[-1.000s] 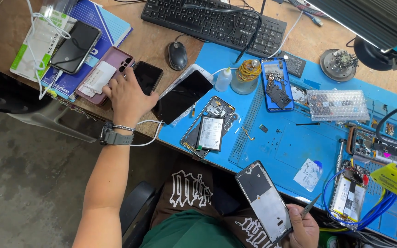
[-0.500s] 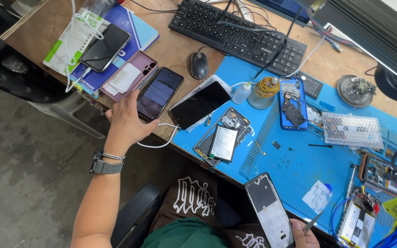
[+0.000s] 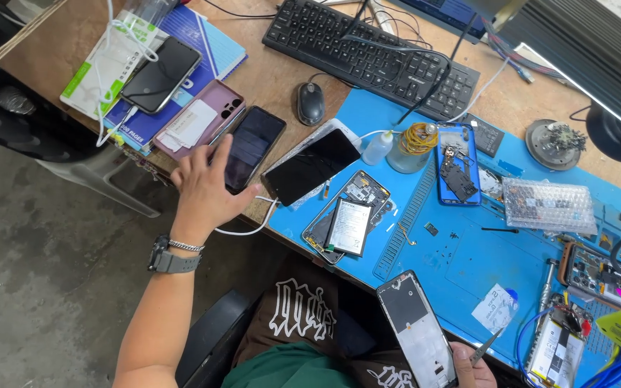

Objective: The person works on a disassembled smartphone, applying adhesive to the back cover and using a metal tool to pry and separate the back panel from the frame. The person handles the phone and tools on a cluttered workbench with other devices and components.

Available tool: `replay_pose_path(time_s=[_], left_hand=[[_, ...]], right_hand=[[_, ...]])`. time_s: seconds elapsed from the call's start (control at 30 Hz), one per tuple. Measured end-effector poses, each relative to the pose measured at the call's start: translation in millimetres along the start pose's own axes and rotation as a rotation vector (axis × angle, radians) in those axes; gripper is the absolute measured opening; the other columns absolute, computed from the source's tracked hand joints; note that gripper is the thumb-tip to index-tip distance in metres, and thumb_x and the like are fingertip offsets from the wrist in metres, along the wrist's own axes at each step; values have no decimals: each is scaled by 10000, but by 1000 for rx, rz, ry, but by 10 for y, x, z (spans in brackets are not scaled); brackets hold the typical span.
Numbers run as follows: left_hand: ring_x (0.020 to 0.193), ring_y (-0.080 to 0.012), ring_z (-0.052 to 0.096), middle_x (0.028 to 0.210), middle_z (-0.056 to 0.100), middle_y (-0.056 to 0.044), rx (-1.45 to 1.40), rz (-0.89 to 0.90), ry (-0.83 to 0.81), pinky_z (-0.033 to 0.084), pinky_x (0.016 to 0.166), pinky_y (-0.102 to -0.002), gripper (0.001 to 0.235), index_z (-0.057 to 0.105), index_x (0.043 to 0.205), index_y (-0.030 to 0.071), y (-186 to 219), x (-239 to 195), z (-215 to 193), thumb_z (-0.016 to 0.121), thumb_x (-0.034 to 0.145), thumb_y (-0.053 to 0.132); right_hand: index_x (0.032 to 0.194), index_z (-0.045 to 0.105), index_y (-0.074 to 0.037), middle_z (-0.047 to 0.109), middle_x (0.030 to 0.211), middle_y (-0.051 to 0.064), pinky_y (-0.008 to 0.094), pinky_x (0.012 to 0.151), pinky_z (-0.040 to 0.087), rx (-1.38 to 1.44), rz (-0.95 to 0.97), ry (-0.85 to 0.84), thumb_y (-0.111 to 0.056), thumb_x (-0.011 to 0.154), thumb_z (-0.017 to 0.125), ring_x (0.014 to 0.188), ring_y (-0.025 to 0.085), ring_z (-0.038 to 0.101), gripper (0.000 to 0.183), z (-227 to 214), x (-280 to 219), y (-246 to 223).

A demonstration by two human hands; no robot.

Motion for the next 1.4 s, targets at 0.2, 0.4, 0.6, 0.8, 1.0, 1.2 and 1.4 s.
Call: replay_pose_path(time_s=[0.2,0.4,0.6,0.8,1.0,1.2,1.4], left_hand=[[1205,-397,434,1336,484,-176,13,50,168,362,930,-536,795,541,1415,143,-55,-196,19,696,808,631],[1213,-377,438,1322,515,-151,42,83,257,351,915,-526,577,687,1251,182,-140,-361,60,682,847,593],[1200,-381,435,1325,507,-150,41,77,250,351,914,-527,550,683,1262,207,-127,-404,102,689,852,573],[1207,-381,416,1330,502,-162,62,64,240,352,914,-529,555,705,1261,205,-89,-381,100,685,850,577],[1199,-396,407,1365,490,-166,33,92,193,352,909,-547,534,706,1271,270,13,-329,132,691,835,578],[1190,-406,396,1360,470,-185,38,63,187,345,906,-548,652,658,1348,232,29,-205,122,655,834,633],[1193,-400,378,1352,449,-185,41,40,211,333,933,-538,674,659,1353,209,-6,-213,128,663,829,634]], right_hand=[[1138,727,29,750,950,212,349,582,535,220,63,26,-237,1057,676,728,299,690,283,26,-163,-57],[1142,694,27,741,1051,218,427,648,584,309,151,3,-232,1040,681,850,357,715,278,66,-111,-26],[1151,684,41,733,1052,238,456,659,594,315,171,-22,-222,1045,672,856,369,707,284,65,-94,-19],[1159,697,50,733,987,225,422,620,580,287,145,-26,-219,1049,674,777,341,693,292,40,-86,-12],[1160,694,49,732,995,226,418,636,585,320,136,-18,-211,1043,679,780,342,695,285,37,-68,53],[1144,699,37,736,1018,214,425,645,591,326,141,-4,-226,1035,691,816,341,702,285,16,-52,83],[1159,699,45,734,993,218,406,646,581,314,124,-24,-226,1042,683,791,336,694,295,18,-70,70]])
Point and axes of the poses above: each hand's wrist, its own x-axis towards the middle knuckle, its own z-axis out of the palm, y = z × x, the point moved 4 cm from there along x, towards the middle knuckle
